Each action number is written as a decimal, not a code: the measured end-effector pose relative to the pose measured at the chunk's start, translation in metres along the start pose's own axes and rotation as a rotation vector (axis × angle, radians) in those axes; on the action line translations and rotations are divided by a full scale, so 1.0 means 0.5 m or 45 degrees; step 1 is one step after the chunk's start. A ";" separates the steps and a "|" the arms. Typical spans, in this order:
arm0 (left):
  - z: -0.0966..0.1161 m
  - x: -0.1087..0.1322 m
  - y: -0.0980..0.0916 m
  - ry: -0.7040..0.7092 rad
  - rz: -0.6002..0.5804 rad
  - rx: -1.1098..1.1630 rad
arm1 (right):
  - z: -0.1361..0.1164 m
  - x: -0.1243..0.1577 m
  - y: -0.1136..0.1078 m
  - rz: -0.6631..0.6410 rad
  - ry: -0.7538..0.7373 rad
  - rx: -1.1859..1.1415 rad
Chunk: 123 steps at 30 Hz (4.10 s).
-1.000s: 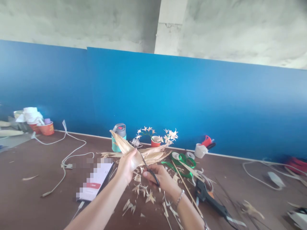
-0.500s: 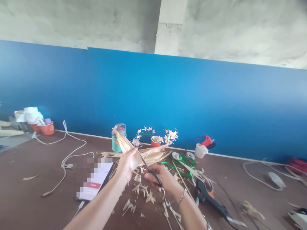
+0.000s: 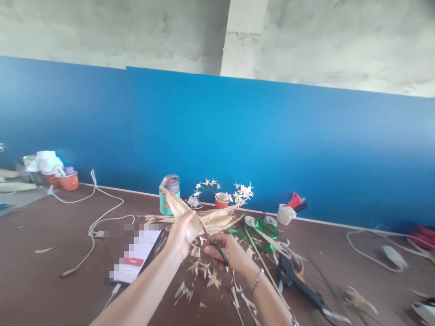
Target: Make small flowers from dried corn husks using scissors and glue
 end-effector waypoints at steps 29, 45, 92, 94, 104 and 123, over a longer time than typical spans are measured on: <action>0.016 -0.009 -0.021 0.030 0.184 -0.278 | -0.009 0.015 -0.029 -0.064 0.091 0.175; 0.020 -0.016 -0.028 0.084 0.218 -0.319 | 0.007 0.013 -0.041 -0.121 0.121 0.201; 0.020 -0.005 -0.016 0.068 0.188 -0.171 | -0.013 0.021 -0.035 -0.096 0.164 0.349; 0.018 -0.008 -0.018 0.077 0.184 -0.178 | -0.013 0.022 -0.035 -0.094 0.151 0.362; 0.017 -0.008 -0.019 0.063 0.232 -0.206 | 0.000 0.015 -0.035 -0.069 0.110 0.352; 0.005 -0.001 -0.010 0.044 0.215 -0.064 | -0.006 0.012 -0.029 -0.016 0.127 0.333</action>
Point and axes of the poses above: each hand's wrist, its own x-axis away from the middle knuckle, its own y-axis out of the palm, z = x × y, the point moved 3 cm from there along -x, towards the middle knuckle, and after that the axes turned 2 degrees about y, right-handed, at the moved point
